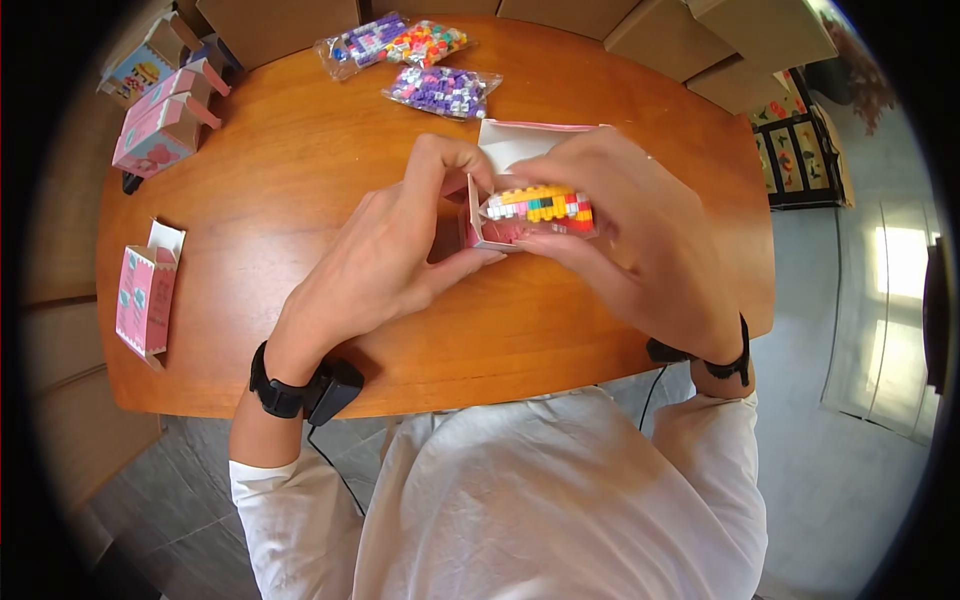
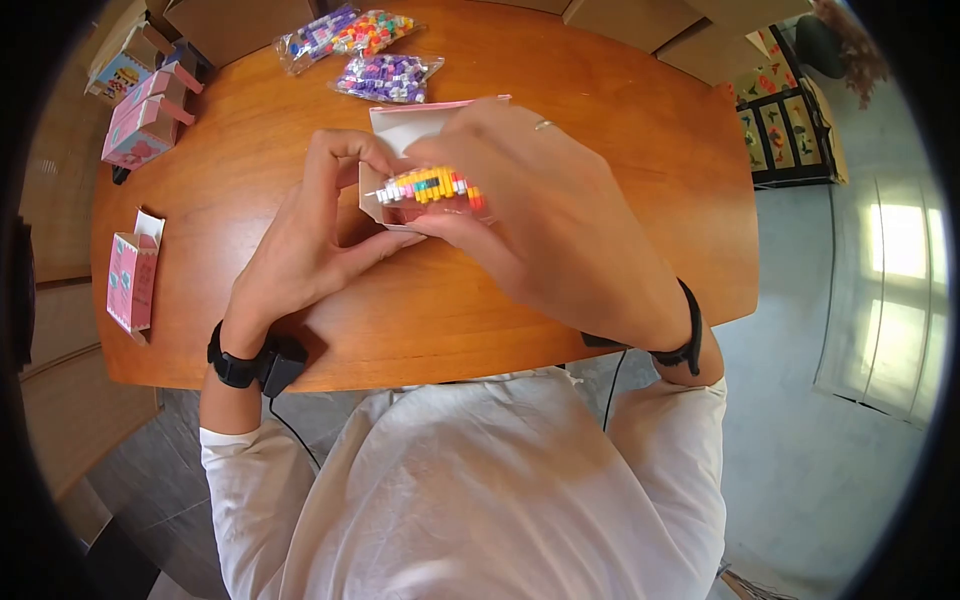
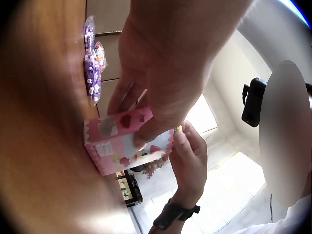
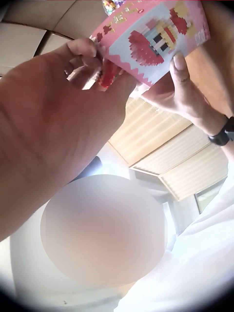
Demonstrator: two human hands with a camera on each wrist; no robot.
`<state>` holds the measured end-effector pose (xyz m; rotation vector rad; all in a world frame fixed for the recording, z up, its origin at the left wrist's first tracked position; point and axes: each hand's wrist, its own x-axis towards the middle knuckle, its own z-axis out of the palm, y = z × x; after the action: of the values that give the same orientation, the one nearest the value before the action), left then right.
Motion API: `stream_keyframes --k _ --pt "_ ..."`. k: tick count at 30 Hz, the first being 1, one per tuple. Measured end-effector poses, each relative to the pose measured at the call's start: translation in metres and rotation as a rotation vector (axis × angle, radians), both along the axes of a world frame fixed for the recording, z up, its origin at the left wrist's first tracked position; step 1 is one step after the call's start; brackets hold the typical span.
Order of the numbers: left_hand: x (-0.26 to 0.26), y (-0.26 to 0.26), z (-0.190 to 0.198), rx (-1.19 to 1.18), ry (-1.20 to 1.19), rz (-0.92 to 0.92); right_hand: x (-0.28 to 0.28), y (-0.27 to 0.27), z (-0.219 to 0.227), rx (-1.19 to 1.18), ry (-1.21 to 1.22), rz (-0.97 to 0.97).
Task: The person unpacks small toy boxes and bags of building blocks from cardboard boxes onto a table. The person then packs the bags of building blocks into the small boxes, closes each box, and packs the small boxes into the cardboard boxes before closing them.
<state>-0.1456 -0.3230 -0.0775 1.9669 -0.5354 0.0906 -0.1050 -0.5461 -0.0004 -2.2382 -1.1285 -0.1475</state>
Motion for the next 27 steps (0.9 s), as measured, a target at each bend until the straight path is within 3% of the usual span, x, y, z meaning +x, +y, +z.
stream_keyframes --k 2,17,23,25,27 --pt "-0.001 -0.001 -0.001 -0.01 0.0 0.015 0.0 -0.004 0.001 0.116 0.102 -0.038" --pt "-0.002 -0.001 -0.001 0.033 0.004 0.037 0.001 -0.019 -0.021 0.161 -0.145 -0.074" --pt "-0.001 -0.001 -0.002 0.091 -0.091 0.021 0.002 -0.02 -0.03 0.196 -0.313 -0.056" --pt "-0.001 -0.002 0.005 0.089 -0.11 0.019 0.004 -0.021 -0.034 0.177 -0.574 -0.011" --pt "0.0 -0.003 0.006 0.086 -0.129 0.018 0.002 -0.02 -0.039 0.191 -0.597 -0.014"
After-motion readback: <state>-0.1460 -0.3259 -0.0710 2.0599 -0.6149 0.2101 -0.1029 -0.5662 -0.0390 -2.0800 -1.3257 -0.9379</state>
